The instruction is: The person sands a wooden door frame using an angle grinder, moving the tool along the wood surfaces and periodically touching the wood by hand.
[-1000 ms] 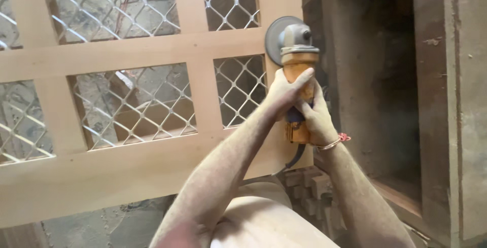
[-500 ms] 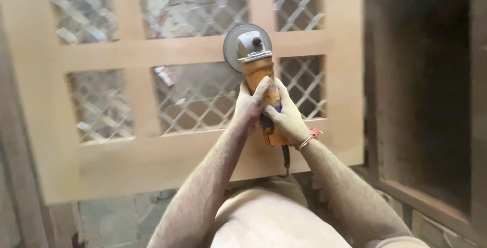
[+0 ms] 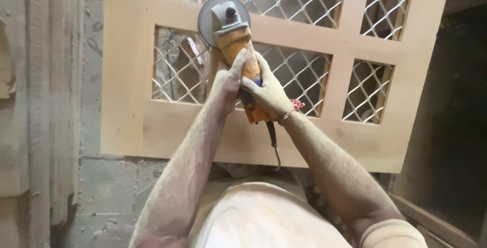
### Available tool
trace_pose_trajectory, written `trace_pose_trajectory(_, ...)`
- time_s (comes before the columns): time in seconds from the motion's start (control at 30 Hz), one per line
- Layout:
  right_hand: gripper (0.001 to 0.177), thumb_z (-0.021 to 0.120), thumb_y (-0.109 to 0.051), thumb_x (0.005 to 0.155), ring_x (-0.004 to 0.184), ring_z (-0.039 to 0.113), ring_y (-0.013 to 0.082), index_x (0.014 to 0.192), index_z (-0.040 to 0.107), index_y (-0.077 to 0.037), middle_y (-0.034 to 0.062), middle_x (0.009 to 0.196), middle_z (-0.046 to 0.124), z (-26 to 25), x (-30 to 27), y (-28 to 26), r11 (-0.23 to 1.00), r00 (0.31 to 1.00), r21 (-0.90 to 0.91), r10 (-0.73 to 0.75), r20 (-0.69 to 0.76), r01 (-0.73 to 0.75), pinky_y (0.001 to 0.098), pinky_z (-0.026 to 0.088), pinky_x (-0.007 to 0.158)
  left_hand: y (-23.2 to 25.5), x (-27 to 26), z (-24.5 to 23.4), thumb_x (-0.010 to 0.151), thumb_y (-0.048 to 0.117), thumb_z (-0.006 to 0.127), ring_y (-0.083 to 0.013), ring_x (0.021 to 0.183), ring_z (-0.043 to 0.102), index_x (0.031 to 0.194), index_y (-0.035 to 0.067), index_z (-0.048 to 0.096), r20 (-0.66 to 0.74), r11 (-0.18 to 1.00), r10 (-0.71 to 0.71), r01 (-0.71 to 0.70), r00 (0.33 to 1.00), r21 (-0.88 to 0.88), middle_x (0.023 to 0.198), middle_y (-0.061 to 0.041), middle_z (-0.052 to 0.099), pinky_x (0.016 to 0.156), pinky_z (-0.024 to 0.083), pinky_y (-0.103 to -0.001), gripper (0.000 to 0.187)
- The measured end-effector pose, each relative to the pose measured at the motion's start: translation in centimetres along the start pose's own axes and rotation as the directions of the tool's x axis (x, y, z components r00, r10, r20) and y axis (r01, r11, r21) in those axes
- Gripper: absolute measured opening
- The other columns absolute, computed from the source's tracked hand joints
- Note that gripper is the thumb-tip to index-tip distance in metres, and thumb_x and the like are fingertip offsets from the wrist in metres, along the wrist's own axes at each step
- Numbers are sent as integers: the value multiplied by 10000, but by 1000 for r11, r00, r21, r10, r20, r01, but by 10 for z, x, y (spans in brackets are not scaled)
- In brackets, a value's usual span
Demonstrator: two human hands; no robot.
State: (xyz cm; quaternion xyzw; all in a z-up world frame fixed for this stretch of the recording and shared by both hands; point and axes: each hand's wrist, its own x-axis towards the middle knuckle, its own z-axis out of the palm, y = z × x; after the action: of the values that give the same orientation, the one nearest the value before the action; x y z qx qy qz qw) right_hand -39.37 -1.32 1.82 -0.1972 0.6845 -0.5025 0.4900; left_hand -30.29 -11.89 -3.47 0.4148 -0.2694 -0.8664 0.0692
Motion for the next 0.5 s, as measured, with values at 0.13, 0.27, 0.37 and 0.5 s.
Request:
trace_pose_trajectory(0.13,801,694,-192,943,1300,598,218,1617,266,-124,149,1443,578,23,-34,12,993,1000,-113,-11,17,13,351,512,1066,-13,-40,-19,841,492,699,-192,894,734,1411,87,519,-83,995,36,-28,996,93,1132,-112,714,685,609,-338,722)
trace_pose_trajectory(0.27,830,704,-205,933,1310,604,252,1624,249,-133,167,1434,589,39,-82,24,981,1000,-195,6,19,-3,371,491,1074,-39,-84,-25,875,470,729,-206,970,731,1414,42,495,-76,990,78,-68,994,123,1199,-148,706,773,612,-336,727)
trace_pose_trajectory(0.37,857,712,-255,886,1227,683,258,1613,268,-167,162,1329,678,44,-114,26,948,990,-288,142,-2,-136,370,525,1026,-54,-123,-30,853,471,676,-239,941,720,1434,93,447,-143,974,-188,203,972,99,1154,-147,705,735,598,-384,730)
trace_pose_trajectory(0.5,877,724,-285,865,1208,700,291,1607,270,-169,173,1303,693,44,-154,30,930,981,-330,190,50,-163,382,530,1009,-83,-162,-34,951,406,715,-252,1105,695,1459,-63,505,-13,997,-42,42,999,65,1250,-167,694,912,584,-368,723)
